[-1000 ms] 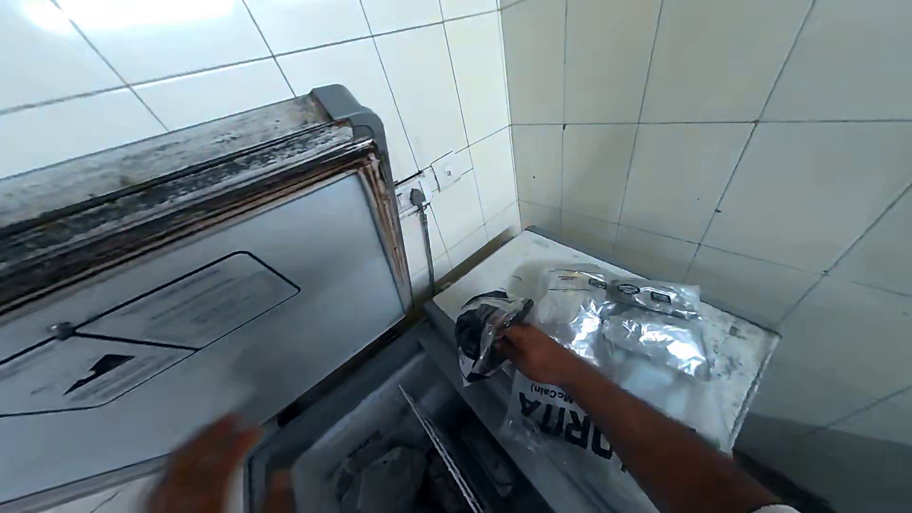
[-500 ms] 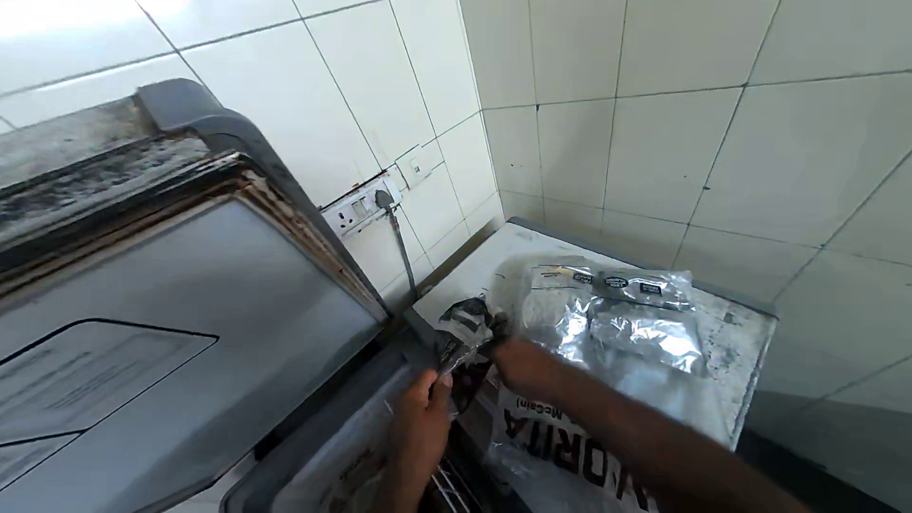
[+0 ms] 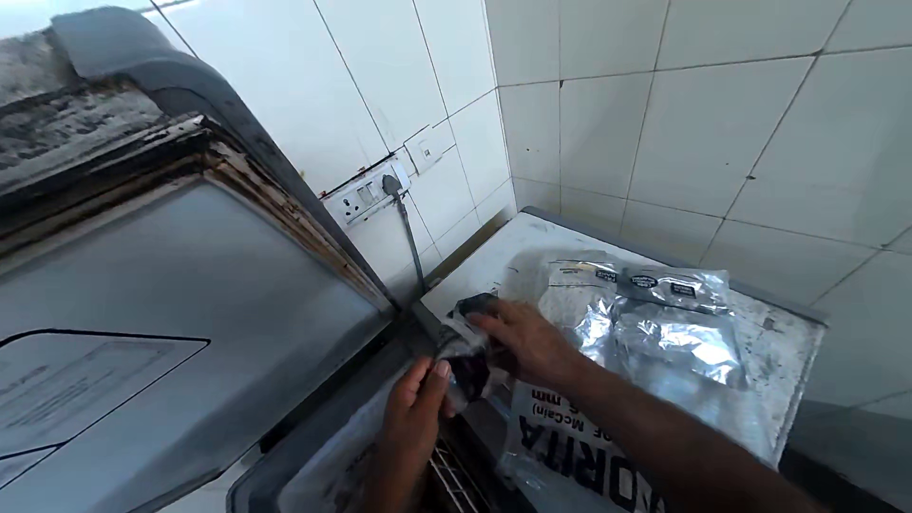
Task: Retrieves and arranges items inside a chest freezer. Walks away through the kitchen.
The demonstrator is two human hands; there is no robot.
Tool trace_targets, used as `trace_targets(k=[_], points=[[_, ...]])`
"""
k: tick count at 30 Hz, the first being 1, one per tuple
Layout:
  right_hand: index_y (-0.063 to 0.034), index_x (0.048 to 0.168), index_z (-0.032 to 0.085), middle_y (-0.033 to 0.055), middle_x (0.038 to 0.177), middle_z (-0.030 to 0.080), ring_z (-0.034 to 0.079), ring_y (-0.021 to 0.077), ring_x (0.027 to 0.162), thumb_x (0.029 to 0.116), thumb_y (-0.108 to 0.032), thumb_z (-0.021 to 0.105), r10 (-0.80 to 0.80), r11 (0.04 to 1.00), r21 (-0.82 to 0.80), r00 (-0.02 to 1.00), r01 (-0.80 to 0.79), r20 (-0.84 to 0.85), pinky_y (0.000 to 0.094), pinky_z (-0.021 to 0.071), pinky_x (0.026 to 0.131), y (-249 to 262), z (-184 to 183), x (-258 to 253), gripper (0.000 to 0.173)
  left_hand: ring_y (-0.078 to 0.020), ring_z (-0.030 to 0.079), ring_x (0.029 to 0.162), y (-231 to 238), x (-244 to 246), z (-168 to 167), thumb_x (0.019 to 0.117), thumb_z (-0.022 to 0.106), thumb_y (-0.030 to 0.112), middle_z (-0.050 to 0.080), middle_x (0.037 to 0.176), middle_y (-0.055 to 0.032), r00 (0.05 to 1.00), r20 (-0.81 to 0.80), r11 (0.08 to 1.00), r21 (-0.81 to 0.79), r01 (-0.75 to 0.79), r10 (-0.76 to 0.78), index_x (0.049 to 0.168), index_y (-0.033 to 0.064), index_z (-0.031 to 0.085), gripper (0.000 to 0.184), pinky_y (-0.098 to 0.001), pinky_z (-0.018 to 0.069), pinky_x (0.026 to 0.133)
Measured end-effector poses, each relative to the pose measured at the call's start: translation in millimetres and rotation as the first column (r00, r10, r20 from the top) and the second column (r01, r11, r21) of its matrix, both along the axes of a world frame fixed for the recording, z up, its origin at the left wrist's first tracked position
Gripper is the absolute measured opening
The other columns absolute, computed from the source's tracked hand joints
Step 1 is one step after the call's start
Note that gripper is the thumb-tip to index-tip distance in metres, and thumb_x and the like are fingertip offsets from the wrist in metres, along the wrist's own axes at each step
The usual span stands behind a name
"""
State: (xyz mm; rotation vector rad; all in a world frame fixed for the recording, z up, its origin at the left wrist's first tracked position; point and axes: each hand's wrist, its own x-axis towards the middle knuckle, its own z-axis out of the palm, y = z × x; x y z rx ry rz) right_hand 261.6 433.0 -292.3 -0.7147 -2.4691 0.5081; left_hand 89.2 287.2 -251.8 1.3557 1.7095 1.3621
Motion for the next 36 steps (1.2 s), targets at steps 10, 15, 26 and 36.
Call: trace_targets(k=[10,15,26,36], points=[[0.0050,0.110,0.069,0.0195,0.096,0.070,0.069,0.0309,0.091,0.1025,-0.019,0.062,0.346,0.878,-0.310,0.931,-0.364,-0.113,0.0492,0.0552,0.086,-29,76,-66,0.026,-0.0189,0.066,0.113,-70,-21,-24,0.0854,0.082,0.021,0.069,0.120,-0.0168,0.974,-0.086,0.925,-0.304,-0.227,0.211,0.128,-0.0064,0.061,0.055,-0.0393,0.0524,0.102],[0.0077,0.120,0.064,0.0247,0.105,0.068,0.067,0.0365,0.101,0.1065,-0.026,0.055,0.519,0.773,-0.400,0.853,-0.492,-0.047,0.0536,0.0510,0.092,-106,120,-82,0.037,-0.0125,0.063,0.108,-94,-6,3,0.0956,0.066,0.010,0.067,0.117,-0.0186,0.988,-0.108,0.926,-0.351,-0.139,0.108,0.120,-0.0127,0.062,0.034,-0.0254,0.0497,0.099],[-0.0099,0.147,0.050,0.0089,0.139,0.063,0.062,0.0228,0.125,0.0862,-0.052,0.075,0.102,0.577,-0.512,0.678,-0.637,-0.728,0.0418,0.0542,0.104,-161,29,-13,0.078,-0.0012,0.068,0.080,-203,2,35,0.1082,0.048,0.020,0.069,0.090,0.0035,0.551,0.565,0.669,-0.002,-0.744,0.614,0.118,0.0038,0.059,0.022,-0.0216,0.0597,0.074],[-0.0178,0.109,0.060,-0.0108,0.092,0.074,0.070,0.0010,0.087,0.0803,-0.020,0.080,-0.247,-0.056,-0.718,0.707,-0.693,-0.663,0.0256,0.0588,0.080,-291,-21,-1,0.035,-0.0067,0.070,0.086,-237,47,59,0.1041,0.050,0.009,0.071,0.093,0.0000,0.643,0.640,0.832,0.010,-0.554,0.420,0.118,0.0012,0.059,0.018,-0.0271,0.0604,0.082]])
